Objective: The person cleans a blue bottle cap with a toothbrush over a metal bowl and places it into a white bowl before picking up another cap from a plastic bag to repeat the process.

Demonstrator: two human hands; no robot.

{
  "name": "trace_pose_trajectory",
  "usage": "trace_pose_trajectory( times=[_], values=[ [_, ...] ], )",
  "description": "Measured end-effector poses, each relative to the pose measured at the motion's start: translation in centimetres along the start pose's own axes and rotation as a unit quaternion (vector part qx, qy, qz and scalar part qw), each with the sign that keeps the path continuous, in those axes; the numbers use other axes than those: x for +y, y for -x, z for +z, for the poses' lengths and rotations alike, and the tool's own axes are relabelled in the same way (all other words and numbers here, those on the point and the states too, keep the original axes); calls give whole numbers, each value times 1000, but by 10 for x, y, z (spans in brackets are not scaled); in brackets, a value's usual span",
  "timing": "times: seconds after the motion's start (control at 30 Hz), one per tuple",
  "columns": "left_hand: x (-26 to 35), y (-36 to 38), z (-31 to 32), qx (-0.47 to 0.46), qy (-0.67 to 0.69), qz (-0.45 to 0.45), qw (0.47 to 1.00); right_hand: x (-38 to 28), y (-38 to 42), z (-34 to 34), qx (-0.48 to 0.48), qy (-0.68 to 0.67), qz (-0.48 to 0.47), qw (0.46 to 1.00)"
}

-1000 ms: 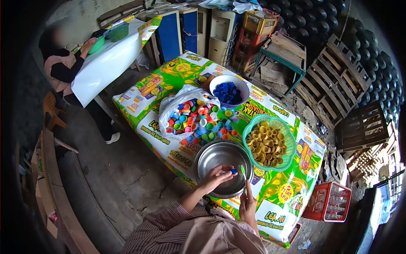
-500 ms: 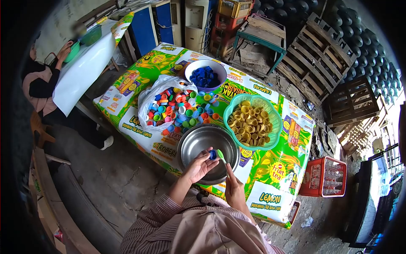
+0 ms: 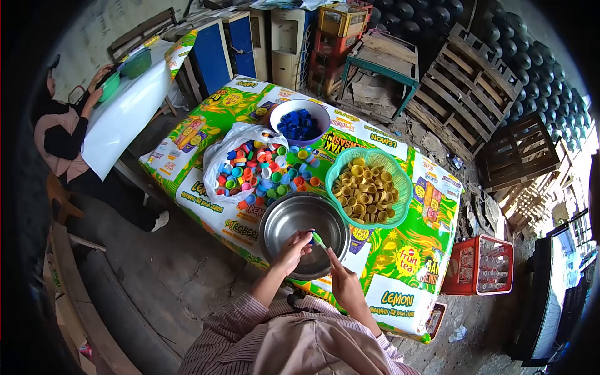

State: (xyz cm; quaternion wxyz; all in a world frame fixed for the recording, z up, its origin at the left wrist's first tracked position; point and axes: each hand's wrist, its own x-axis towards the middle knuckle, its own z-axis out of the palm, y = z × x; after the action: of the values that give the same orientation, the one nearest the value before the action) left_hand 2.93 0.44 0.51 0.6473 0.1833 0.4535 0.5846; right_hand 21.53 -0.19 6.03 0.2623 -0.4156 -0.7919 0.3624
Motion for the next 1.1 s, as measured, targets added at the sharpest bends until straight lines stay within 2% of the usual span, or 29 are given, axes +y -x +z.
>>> trace_pose_trajectory(
  times=[0.03, 0.1, 0.17, 0.27, 0.37, 0.4, 0.57, 0.67, 0.97, 1.1],
  values=[
    [1, 0, 2, 0, -1, 1, 1000, 1, 2, 4, -5, -45, 5, 999],
    [5, 2, 8, 13, 64, -6, 998, 0, 4, 8, -14, -27, 22, 999],
    [5, 4, 10, 27, 42, -12, 999, 3, 1, 4, 6, -21, 17, 1000],
    [0, 3, 11, 15, 163, -32, 986, 2, 1, 7, 36, -18, 10, 999],
    [9, 7, 19, -2, 186, -40, 982, 0, 2, 13, 29, -2, 6, 1000],
    [4, 6, 17, 17, 155, -15, 988, 2, 0, 9, 30, -1, 14, 999],
    [-4, 1, 12, 1, 183, -31, 983, 0, 0, 9, 26, 5, 5, 1000],
    [-4, 1, 14, 19, 145, -3, 989, 5, -4, 7, 40, -19, 11, 999],
    [0, -2, 10, 4, 168, -32, 985, 5, -13, 9, 69, -25, 0, 997],
    [2, -6, 10, -17, 211, -64, 975, 9, -12, 19, 48, -29, 3, 998]
  ],
)
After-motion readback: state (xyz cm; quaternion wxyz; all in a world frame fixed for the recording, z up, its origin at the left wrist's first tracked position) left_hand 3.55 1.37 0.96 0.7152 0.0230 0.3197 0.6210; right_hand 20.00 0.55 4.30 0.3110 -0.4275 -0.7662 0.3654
